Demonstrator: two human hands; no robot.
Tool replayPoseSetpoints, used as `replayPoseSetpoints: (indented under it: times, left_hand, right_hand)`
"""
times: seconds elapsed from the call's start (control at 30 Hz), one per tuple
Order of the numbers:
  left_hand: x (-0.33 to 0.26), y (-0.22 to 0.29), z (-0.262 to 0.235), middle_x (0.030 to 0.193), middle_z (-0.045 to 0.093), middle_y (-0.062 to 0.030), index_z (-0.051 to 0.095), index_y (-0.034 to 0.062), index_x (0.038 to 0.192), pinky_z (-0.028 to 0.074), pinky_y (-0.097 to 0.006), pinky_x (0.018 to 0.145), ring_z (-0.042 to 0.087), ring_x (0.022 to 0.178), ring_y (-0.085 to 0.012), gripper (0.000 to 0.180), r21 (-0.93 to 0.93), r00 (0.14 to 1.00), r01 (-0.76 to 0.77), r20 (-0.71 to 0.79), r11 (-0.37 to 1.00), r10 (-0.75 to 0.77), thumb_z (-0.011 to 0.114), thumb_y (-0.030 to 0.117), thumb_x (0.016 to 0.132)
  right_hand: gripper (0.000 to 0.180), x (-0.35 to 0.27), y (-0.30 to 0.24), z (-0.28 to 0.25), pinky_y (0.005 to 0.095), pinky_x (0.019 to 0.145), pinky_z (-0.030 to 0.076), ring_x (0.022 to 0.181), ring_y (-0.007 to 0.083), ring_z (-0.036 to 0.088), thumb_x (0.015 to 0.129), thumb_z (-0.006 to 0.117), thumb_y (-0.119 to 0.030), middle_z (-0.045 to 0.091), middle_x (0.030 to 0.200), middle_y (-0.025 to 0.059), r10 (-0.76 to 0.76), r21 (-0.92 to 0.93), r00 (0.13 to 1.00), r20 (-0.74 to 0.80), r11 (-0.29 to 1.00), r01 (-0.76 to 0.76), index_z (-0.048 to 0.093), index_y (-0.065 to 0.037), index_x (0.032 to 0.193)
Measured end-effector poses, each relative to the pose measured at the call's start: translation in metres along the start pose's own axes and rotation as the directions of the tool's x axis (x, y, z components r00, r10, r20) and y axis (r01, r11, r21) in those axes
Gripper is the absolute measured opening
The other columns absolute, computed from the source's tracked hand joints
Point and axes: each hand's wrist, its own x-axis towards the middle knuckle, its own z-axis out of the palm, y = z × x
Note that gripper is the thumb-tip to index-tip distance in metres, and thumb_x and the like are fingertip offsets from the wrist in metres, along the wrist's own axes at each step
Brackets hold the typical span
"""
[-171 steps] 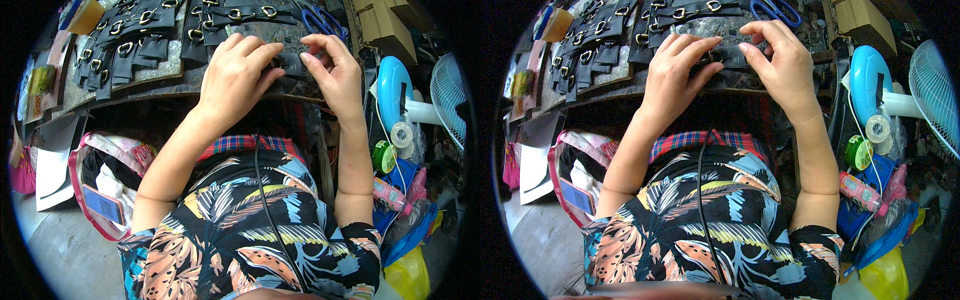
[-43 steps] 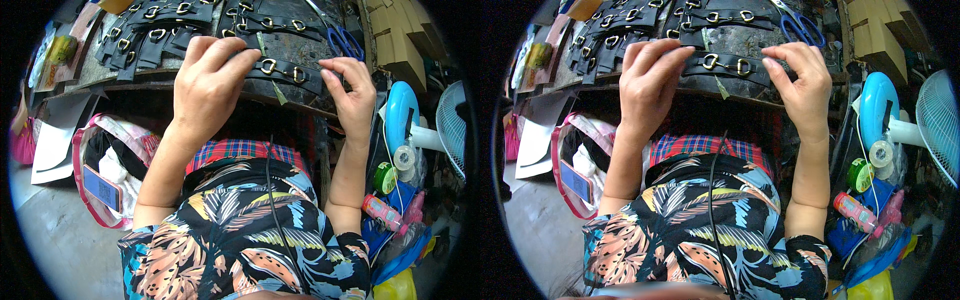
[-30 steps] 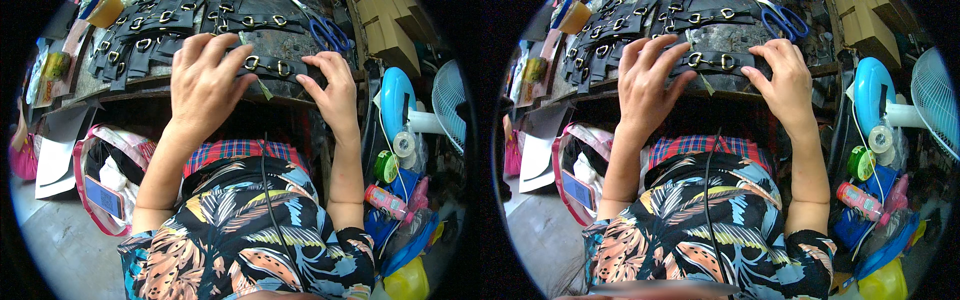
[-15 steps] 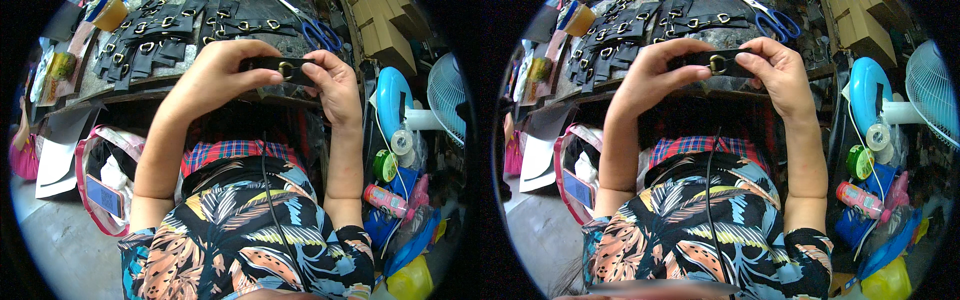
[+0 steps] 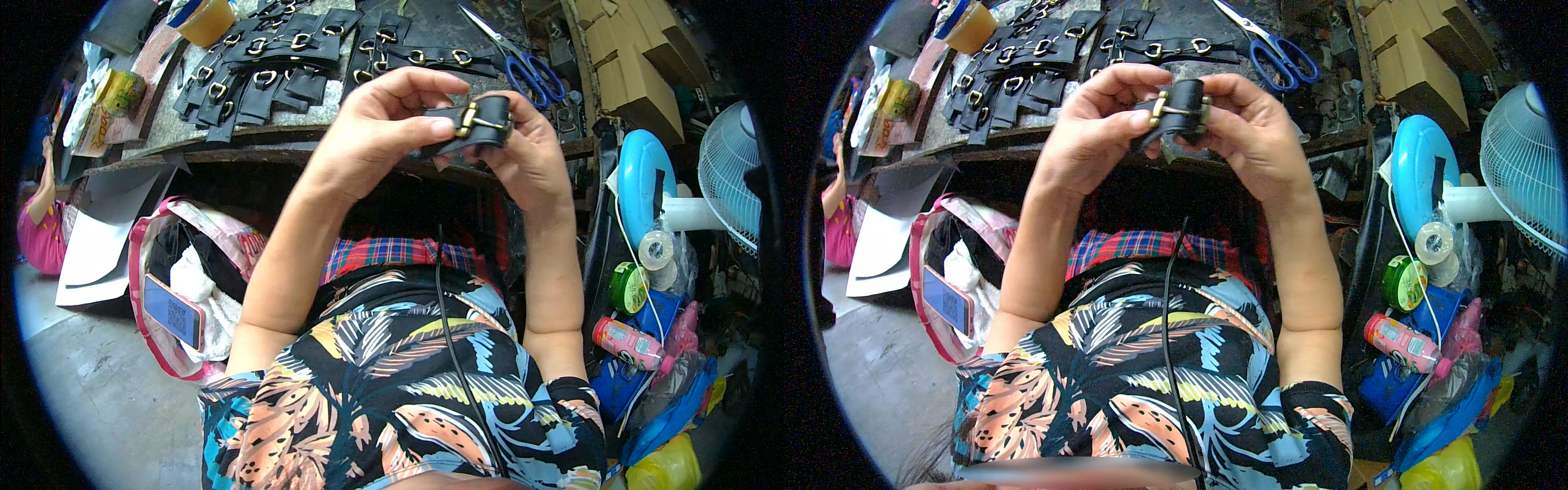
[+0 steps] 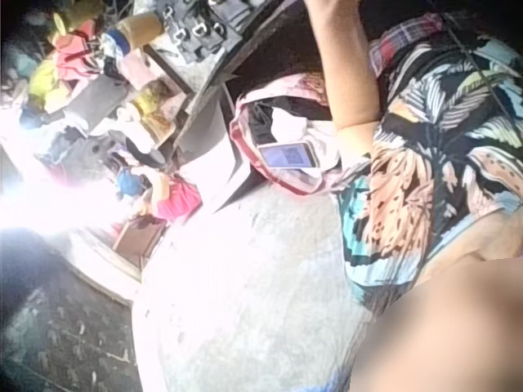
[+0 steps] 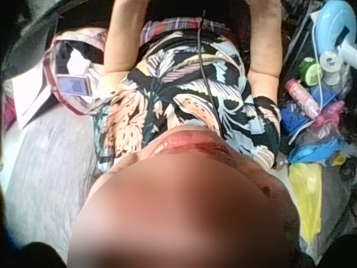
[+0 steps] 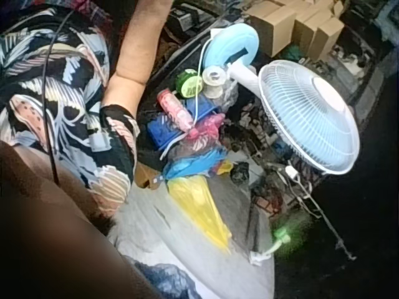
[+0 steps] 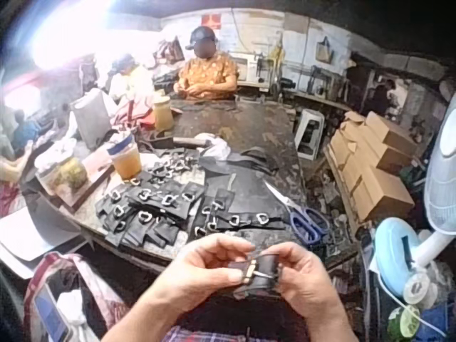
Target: The person assembles black leather straps with brass D-rings and buckles. They fold the strap ends, use blue-handled scissors to trim excess material, and attach metal hardware by hand, then place the finished straps on the worktable.
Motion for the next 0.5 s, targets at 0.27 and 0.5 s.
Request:
replayPoseSetpoints:
  times: [0.27, 0.5]
  left_hand:
    - [0.009, -0.019, 0.012, 0.091, 0.070, 0.0005, 0.067, 0.0062, 0.106, 0.052, -0.021, 0.056, 0.064, 0.075, -0.0056, 0.024, 0.321, 0.984, -0.020, -0.159, 0.947, 0.075, 0.083, 0.013, 0.089]
    - [0.006, -0.014, 0.000, 0.096, 0.072, -0.0023, 0.069, 0.0039, 0.116, 0.058, -0.024, 0.063, 0.067, 0.077, -0.0074, 0.019, 0.109, 0.986, 0.022, -0.164, 0.994, -0.004, 0.073, 0.011, 0.098]
  right_hand:
    - [0.030, 0.007, 0.016, -0.001, 0.0315, 0.083, 0.061, 0.097, 0.0134, 0.071, 0.098, 0.076, -0.023, 0.073, 0.112, 0.0029, -0.050, -0.100, 0.991, -0.126, 0.994, 0.037, 0.067, -0.006, 0.121]
    - [0.019, 0.004, 0.009, 0.000, 0.0291, 0.084, 0.057, 0.093, 0.0127, 0.069, 0.096, 0.073, -0.005, 0.072, 0.103, 0.0025, -0.028, -0.133, 0.979, -0.201, 0.991, 0.002, 0.068, -0.006, 0.115]
